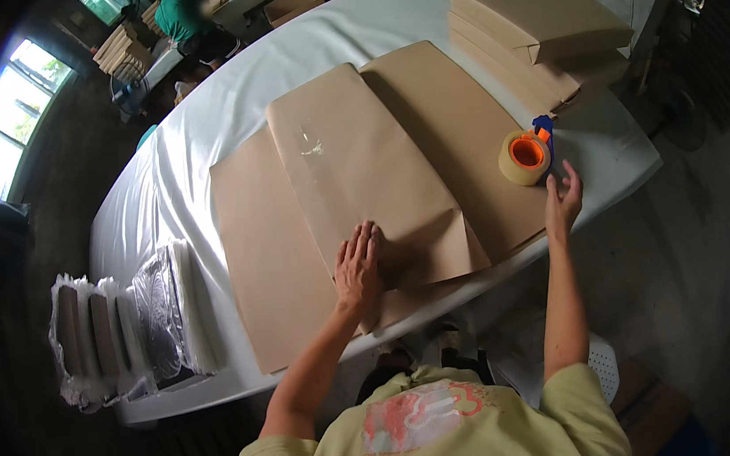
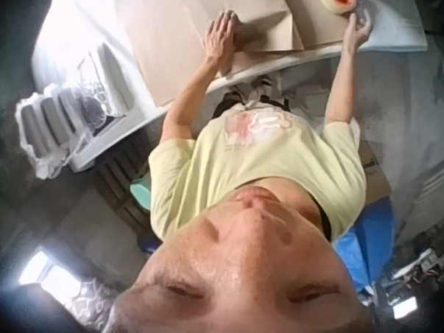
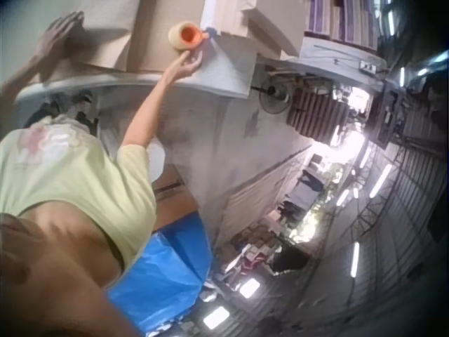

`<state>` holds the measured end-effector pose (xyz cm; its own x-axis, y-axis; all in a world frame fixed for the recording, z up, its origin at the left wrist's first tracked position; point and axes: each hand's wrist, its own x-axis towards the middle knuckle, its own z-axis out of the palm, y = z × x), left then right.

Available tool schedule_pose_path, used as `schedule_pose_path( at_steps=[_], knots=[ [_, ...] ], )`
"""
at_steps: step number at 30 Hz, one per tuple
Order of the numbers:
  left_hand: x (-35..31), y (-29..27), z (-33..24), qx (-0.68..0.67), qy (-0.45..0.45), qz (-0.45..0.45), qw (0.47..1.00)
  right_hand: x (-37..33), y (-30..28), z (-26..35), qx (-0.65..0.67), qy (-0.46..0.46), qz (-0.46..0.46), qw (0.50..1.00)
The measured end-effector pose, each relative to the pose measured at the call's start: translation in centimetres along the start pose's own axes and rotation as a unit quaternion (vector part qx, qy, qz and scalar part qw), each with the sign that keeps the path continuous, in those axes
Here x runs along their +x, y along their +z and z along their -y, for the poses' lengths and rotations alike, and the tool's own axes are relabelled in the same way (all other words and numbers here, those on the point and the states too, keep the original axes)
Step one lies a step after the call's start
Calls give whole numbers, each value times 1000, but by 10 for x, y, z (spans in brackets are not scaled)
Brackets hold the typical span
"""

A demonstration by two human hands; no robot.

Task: The person wraps stacks of boards in brown paper by hand, folding the paper around the stacks and securing the edges with a tape dispenser.

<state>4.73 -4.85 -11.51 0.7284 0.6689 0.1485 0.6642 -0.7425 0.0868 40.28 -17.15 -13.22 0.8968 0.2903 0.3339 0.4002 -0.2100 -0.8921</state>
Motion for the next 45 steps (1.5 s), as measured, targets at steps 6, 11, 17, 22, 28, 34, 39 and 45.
schedule_pose_path(
  at_steps=[6,11,17,22,28,34,39,45],
  knots=[
    [29,-47,46,-248,32,175,952,-184,-41,70,276,180,384,863],
    [40,-71,74,-115,233,304,916,-281,6,98,148,142,631,748],
    [36,-65,79,-67,297,274,912,-318,74,118,64,-51,316,945],
    [28,-44,90,-111,299,221,922,-262,69,80,-135,-165,359,909],
    [13,-25,89,-137,288,111,941,-210,77,55,-198,-202,408,868],
    [-13,-3,88,-155,244,29,957,-202,29,56,-177,-196,447,855],
    [-15,-5,90,-129,224,46,965,-119,-72,19,-102,-76,281,951],
    [-37,32,79,-165,-31,-87,982,-31,23,24,-77,-135,442,883]
  ],
)
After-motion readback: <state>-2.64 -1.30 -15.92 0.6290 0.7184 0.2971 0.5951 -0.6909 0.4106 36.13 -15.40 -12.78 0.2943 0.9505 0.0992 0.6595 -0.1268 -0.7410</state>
